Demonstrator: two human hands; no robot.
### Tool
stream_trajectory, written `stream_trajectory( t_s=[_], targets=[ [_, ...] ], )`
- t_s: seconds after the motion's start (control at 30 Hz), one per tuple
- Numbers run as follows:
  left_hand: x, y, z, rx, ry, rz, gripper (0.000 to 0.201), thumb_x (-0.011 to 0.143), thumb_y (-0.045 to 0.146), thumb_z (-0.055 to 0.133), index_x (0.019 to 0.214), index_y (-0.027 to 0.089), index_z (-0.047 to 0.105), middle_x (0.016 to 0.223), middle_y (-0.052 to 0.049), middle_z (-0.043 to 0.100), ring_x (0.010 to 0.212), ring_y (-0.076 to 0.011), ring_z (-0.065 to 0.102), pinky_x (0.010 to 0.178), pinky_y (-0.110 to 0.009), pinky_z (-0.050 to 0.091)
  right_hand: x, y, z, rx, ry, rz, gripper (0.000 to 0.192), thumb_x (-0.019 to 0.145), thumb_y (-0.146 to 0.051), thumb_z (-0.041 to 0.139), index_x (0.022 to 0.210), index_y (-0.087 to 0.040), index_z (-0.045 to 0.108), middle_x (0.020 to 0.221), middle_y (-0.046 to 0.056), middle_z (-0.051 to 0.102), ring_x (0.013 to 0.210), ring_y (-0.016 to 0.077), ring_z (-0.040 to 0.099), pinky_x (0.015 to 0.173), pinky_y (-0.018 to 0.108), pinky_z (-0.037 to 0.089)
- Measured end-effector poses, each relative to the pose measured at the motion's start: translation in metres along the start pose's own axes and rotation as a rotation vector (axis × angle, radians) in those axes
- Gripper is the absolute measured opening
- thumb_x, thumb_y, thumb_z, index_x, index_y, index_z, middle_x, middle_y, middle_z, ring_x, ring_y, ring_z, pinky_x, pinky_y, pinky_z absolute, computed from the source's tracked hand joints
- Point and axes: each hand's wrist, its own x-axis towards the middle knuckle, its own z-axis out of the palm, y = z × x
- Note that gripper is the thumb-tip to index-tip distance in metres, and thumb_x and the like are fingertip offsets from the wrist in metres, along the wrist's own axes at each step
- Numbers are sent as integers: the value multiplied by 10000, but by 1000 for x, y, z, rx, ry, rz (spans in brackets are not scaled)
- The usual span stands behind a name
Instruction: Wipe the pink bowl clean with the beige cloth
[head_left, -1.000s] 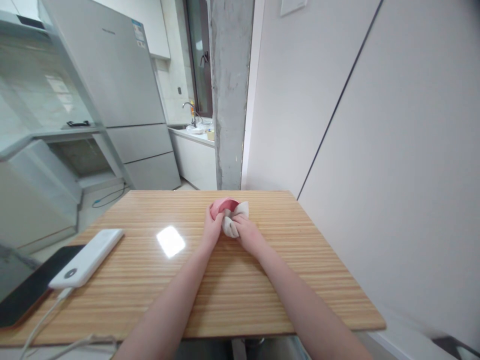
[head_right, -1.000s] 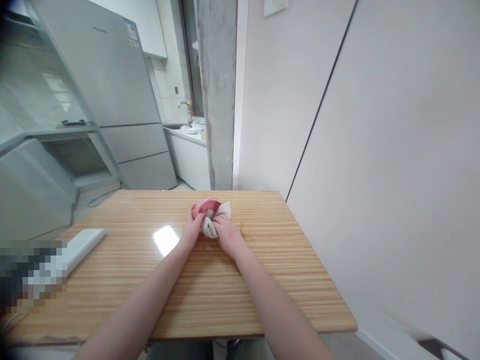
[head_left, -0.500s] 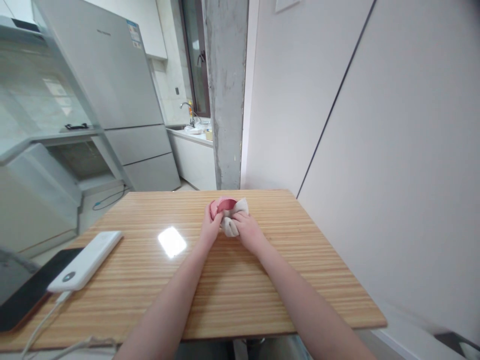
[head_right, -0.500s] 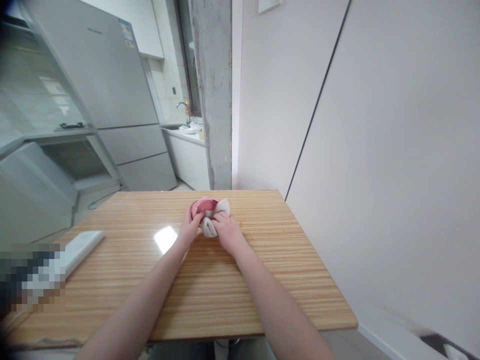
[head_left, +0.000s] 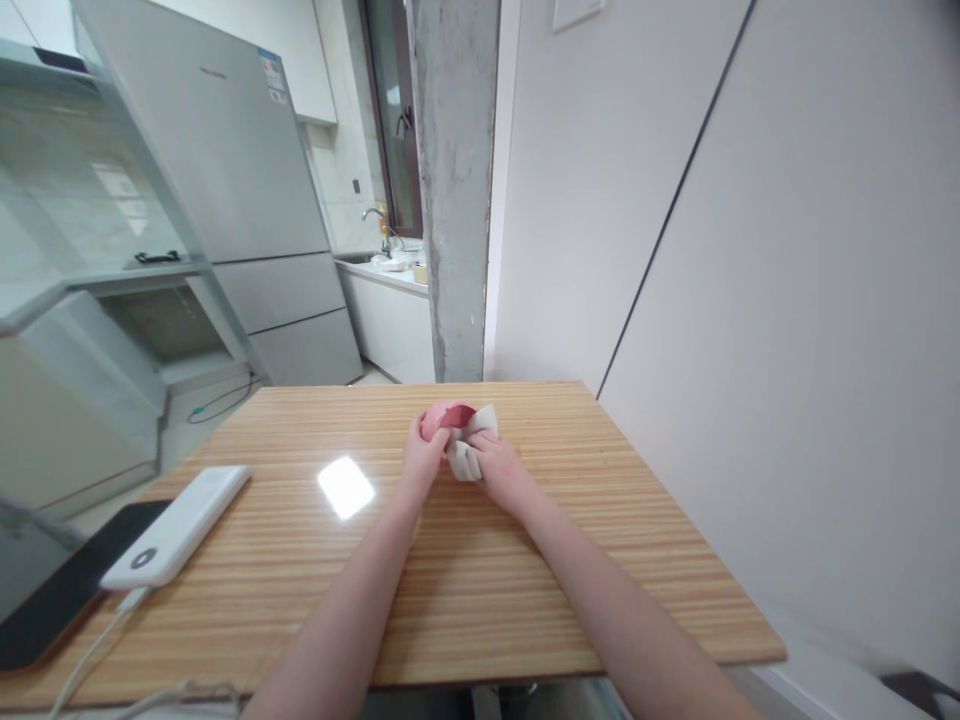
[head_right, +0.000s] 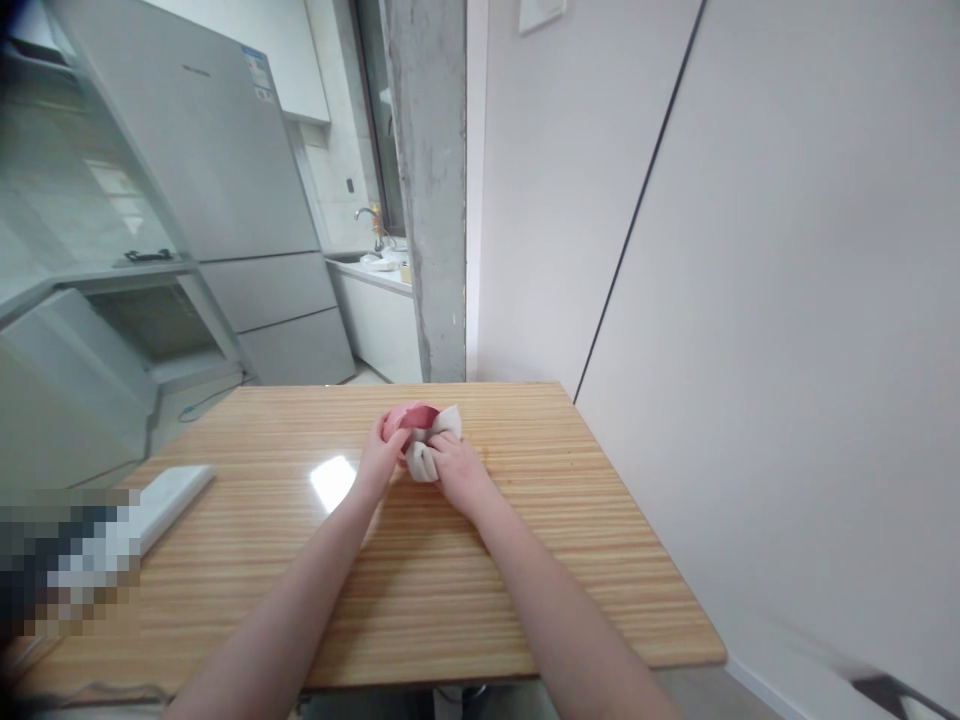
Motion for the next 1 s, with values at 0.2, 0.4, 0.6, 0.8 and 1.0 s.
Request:
stream_trajectory(
  t_s=[0.2,0.4,0.6,0.8,1.0],
  targets=[
    [-8,5,6,-72,-98,-108,800,669,323,780,1365,190,408,1237,-157,599,962,-218,665,807,-322,547,-1,-1,4,-4,47,95,171,834,-100,590,971,-183,654,962,72,641,970,205,531,834,316,450],
    [-14,-2,14,-3,22,-15,433,759,336,678,1124,153,533,1001,-85,652,942,-221,646,856,-350,527,-1,0,0,60,99,69,263,797,-76,606,1043,-164,641,1068,90,633,1039,216,525,878,340,441],
    [-8,8,4,74,-99,21,643,714,332,740,1283,175,483,1111,-116,650,944,-229,657,785,-331,550,0,0,6,-2,83,106,206,890,-148,542,1051,-189,663,1087,104,634,1057,230,500,887,366,451],
    [-14,-4,21,-46,-2,-56,602,704,365,766,1189,160,474,1142,-136,637,1097,-244,618,933,-358,500,0,-2,6,127,158,117,279,816,-35,546,1046,-158,645,990,87,621,982,209,505,884,317,478],
    [0,-1,3,-66,-157,-191,515,737,395,729,1137,161,504,1039,-104,662,855,-191,674,740,-317,563,1,1,-9,9,79,44,205,847,-115,587,1027,-185,653,1116,88,629,1068,226,501,905,355,457]
  ],
)
